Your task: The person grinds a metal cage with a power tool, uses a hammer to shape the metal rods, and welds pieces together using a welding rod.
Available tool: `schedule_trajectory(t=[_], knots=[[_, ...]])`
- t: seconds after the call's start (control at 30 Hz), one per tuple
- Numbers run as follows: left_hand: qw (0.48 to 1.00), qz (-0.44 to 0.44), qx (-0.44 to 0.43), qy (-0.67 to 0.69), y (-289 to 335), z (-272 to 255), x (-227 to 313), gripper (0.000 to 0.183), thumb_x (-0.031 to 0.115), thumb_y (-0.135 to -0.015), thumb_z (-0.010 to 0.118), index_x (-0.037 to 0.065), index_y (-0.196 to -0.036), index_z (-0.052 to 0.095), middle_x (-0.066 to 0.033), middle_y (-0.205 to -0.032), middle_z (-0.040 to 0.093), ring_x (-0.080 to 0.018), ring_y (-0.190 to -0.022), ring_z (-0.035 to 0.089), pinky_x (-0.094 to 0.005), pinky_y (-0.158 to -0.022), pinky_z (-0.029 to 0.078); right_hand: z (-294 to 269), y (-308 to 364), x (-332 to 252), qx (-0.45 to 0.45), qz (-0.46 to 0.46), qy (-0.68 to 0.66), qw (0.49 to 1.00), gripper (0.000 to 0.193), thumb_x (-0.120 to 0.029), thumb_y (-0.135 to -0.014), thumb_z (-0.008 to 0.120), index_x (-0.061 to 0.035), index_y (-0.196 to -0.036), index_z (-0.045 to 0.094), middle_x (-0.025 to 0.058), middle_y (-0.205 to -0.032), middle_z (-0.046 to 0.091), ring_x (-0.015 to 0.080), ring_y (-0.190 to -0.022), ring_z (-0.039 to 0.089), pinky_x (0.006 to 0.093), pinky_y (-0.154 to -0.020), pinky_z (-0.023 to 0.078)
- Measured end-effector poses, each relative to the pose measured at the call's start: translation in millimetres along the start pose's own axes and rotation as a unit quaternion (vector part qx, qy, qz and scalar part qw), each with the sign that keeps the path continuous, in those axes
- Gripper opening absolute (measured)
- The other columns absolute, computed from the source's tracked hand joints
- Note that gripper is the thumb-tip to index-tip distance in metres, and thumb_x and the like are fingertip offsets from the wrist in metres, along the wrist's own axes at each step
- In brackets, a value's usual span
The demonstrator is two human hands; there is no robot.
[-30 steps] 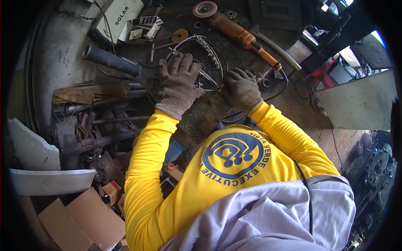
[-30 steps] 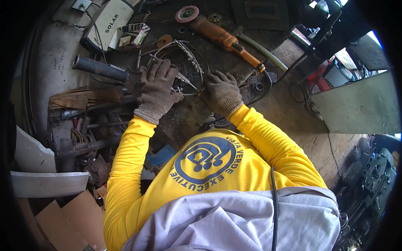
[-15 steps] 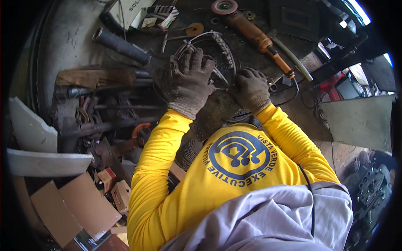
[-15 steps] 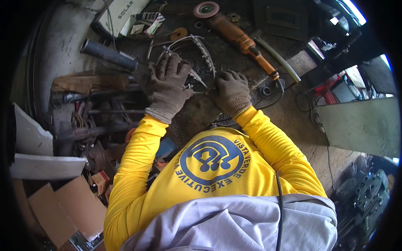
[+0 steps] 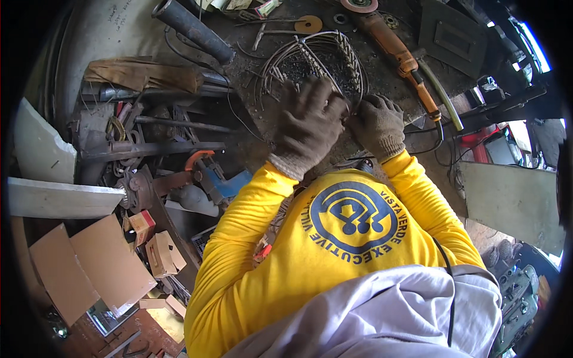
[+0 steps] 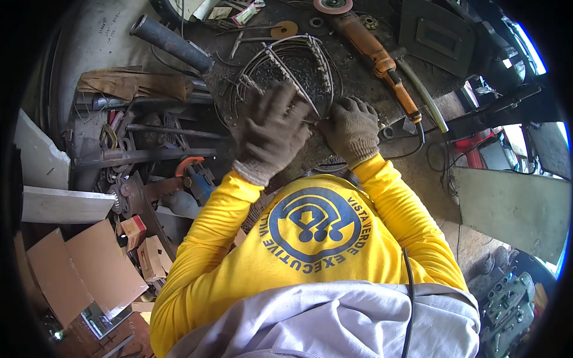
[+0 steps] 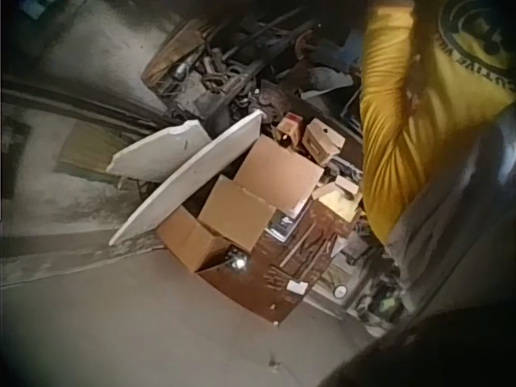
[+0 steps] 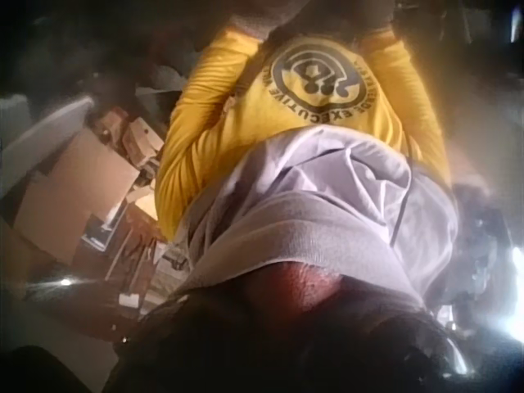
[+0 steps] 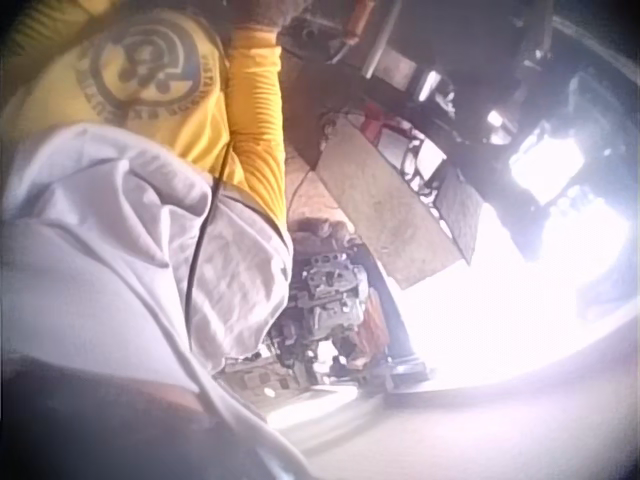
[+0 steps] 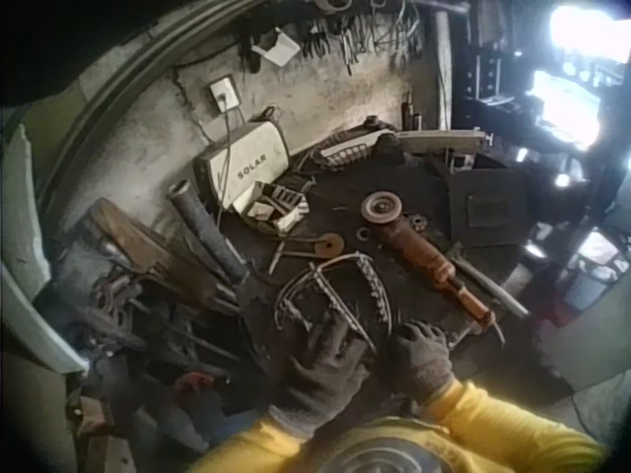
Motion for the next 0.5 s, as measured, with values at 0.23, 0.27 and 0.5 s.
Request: schedule_trajectory(t=[0.23,0.27,0.5], knots=[[0.976,-0.216,0.002,0.022,21.9,25.4,-112.8,0.087,0.063,-0.082,0.073,0.010,-0.145,0.046,-0.0256,-0.132,0.060,-0.0429,-0.120,0.060,-0.0524,-0.100,0.049,-2.8,-2.7,-3.4,-0.040,0.017,-0.025,0.999,0.037,-0.042,-0.078,0.077,-0.0111,-0.098,0.072,0.0089,-0.114,0.069,0.0348,-0.113,0.061,0.0494,-0.097,0.045],[0.968,-0.245,-0.031,0.038,25.6,31.9,-117.4,0.096,0.068,-0.079,0.073,0.011,-0.150,0.040,-0.0263,-0.128,0.064,-0.0449,-0.115,0.064,-0.0522,-0.095,0.053,-2.4,-0.8,-2.3,-0.043,0.025,-0.021,0.999,0.037,-0.042,-0.078,0.077,-0.0111,-0.098,0.072,0.0089,-0.114,0.069,0.0348,-0.113,0.061,0.0494,-0.097,0.045],[0.961,-0.269,-0.055,0.028,23.5,36.3,-115.2,0.095,0.066,-0.080,0.074,0.014,-0.152,0.039,-0.0238,-0.141,0.055,-0.0436,-0.124,0.058,-0.0499,-0.100,0.051,0.9,-0.7,1.7,-0.041,0.043,-0.010,0.998,0.039,-0.043,-0.077,0.078,-0.0130,-0.102,0.074,0.0081,-0.116,0.069,0.0334,-0.116,0.061,0.0486,-0.100,0.044]])
Point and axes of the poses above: each hand's wrist, its own y-axis away from the middle knuckle, its own z-axis out of the palm, x = y × z, the point moved 4 cm from there along -y, towards the middle knuckle
